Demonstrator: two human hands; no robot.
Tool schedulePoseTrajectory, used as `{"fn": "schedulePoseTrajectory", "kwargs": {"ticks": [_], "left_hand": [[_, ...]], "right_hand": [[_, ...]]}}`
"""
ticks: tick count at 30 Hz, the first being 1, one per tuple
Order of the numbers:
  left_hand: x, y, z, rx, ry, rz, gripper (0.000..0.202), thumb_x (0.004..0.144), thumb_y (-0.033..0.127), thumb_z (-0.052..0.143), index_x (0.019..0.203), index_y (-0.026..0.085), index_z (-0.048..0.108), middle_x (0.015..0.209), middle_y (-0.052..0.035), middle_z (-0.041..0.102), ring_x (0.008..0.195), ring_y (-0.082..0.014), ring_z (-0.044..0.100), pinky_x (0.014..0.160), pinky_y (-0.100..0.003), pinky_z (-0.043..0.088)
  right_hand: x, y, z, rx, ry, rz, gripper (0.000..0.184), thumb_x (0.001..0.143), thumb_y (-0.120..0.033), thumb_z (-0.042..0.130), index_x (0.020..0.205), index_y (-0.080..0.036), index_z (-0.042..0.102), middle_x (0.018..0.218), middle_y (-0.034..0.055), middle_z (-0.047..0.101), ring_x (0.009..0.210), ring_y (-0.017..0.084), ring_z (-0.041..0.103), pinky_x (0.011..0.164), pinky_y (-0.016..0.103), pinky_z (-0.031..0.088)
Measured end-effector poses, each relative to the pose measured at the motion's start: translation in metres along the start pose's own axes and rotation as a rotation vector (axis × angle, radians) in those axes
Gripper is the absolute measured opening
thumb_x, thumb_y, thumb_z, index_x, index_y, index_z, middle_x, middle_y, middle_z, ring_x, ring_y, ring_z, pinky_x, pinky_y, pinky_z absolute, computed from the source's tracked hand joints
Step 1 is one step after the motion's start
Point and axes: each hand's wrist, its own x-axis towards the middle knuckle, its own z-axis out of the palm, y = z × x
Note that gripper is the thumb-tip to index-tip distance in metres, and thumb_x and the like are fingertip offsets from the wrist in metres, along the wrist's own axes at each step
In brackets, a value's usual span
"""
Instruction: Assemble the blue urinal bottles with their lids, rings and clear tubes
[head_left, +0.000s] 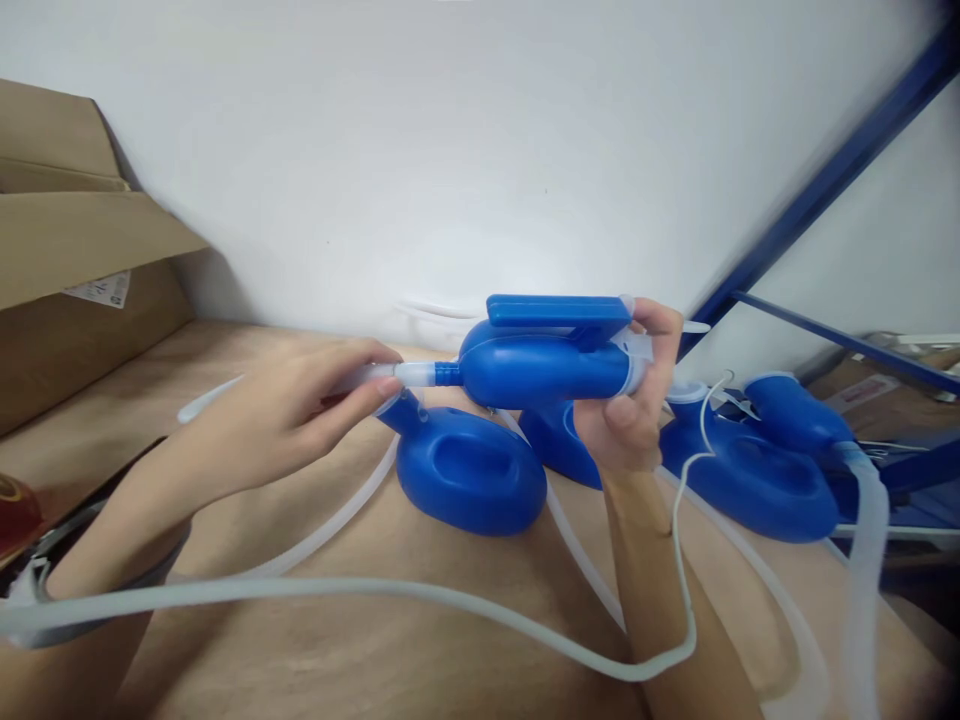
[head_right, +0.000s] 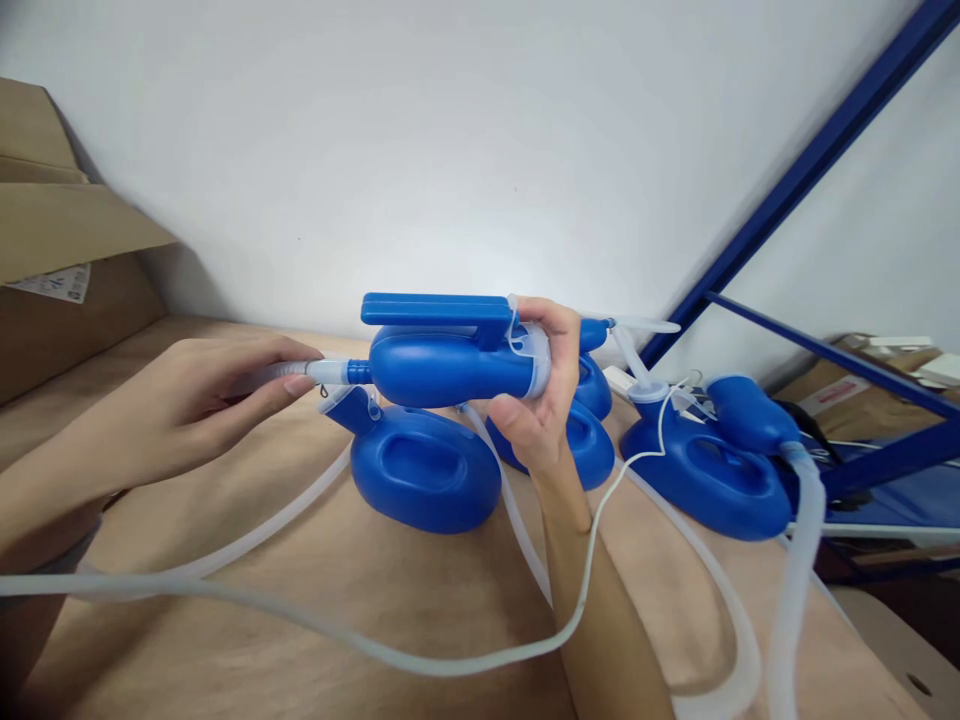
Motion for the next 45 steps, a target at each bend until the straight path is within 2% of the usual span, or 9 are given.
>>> {"fn": "schedulePoseTrajectory", "kwargs": {"ticks": [5,9,12,14,18,24,33,37,45], "left_hand": [[0.000,0.008,0.001,0.002,-0.030,0.055,0.043,0.106,0.061,0.048,0.116,0.029,0.075,0.093,-0.0001,0.079,0.075,-0.0212,0.068,0.067,-0.030,0.046],[-0.001,0.013,0.000,-0.035,-0.076,0.101,0.041,0.110,0.055,0.046,0.136,0.033,0.068,0.114,0.0014,0.081,0.089,-0.0209,0.072,0.082,-0.030,0.050],[-0.002,0.012,0.001,-0.013,-0.057,0.114,0.040,0.111,0.053,0.046,0.143,0.035,0.064,0.123,0.0019,0.079,0.097,-0.0208,0.073,0.085,-0.030,0.050],[-0.002,0.011,0.002,0.012,-0.036,0.116,0.039,0.111,0.053,0.046,0.135,0.031,0.067,0.115,0.0002,0.080,0.091,-0.0207,0.073,0.079,-0.030,0.049],[-0.004,0.011,0.002,0.051,-0.016,0.145,0.037,0.111,0.048,0.045,0.114,0.023,0.072,0.089,-0.0006,0.078,0.072,-0.0188,0.069,0.065,-0.029,0.045],[-0.004,0.012,0.001,0.096,0.070,0.229,0.031,0.109,0.042,0.050,0.103,0.021,0.072,0.076,0.0008,0.074,0.060,-0.0168,0.063,0.057,-0.029,0.041],[-0.005,0.012,0.005,0.126,0.138,0.295,0.028,0.111,0.039,0.050,0.110,0.019,0.070,0.080,0.0010,0.074,0.056,-0.0141,0.061,0.055,-0.027,0.042],[-0.005,0.013,0.006,0.141,0.158,0.321,0.027,0.111,0.037,0.050,0.111,0.019,0.069,0.089,-0.0021,0.078,0.064,-0.0158,0.067,0.060,-0.028,0.046],[-0.007,0.012,0.013,0.160,0.181,0.334,0.018,0.111,0.028,0.046,0.119,0.023,0.061,0.098,-0.0046,0.079,0.073,-0.0198,0.072,0.064,-0.032,0.048]], "right_hand": [[0.003,0.005,0.002,-0.117,0.020,-0.311,0.060,0.074,-0.078,0.081,0.122,-0.045,0.067,0.116,0.0031,0.064,0.107,0.031,0.064,0.097,0.051,0.056],[0.013,0.008,-0.005,-0.243,-0.051,-0.582,0.064,0.075,-0.065,0.089,0.129,-0.039,0.066,0.112,0.0026,0.065,0.101,0.026,0.065,0.089,0.046,0.057],[0.017,0.006,-0.008,-0.311,-0.065,-0.643,0.060,0.080,-0.060,0.087,0.130,-0.036,0.065,0.110,0.0028,0.065,0.099,0.025,0.066,0.087,0.045,0.057],[0.018,0.005,-0.007,-0.336,-0.053,-0.668,0.059,0.080,-0.061,0.086,0.128,-0.034,0.065,0.108,0.0029,0.066,0.097,0.025,0.066,0.085,0.045,0.058],[0.015,0.003,-0.002,-0.334,-0.027,-0.646,0.058,0.080,-0.068,0.082,0.123,-0.033,0.064,0.106,0.0033,0.066,0.093,0.026,0.066,0.082,0.047,0.059],[0.007,-0.001,0.003,-0.250,-0.064,-0.535,0.050,0.083,-0.059,0.084,0.126,-0.038,0.067,0.112,0.0040,0.066,0.102,0.028,0.065,0.093,0.050,0.054],[0.005,0.003,0.003,-0.176,-0.011,-0.443,0.052,0.079,-0.059,0.088,0.120,-0.037,0.066,0.112,0.0037,0.065,0.102,0.027,0.065,0.091,0.048,0.054],[0.005,0.009,0.000,-0.198,0.027,-0.409,0.057,0.077,-0.066,0.086,0.121,-0.037,0.063,0.114,0.0031,0.066,0.102,0.027,0.066,0.093,0.049,0.056],[0.004,0.016,-0.004,-0.132,0.049,-0.343,0.057,0.077,-0.058,0.088,0.123,-0.035,0.065,0.117,-0.0003,0.066,0.106,0.023,0.066,0.096,0.042,0.055]]}}
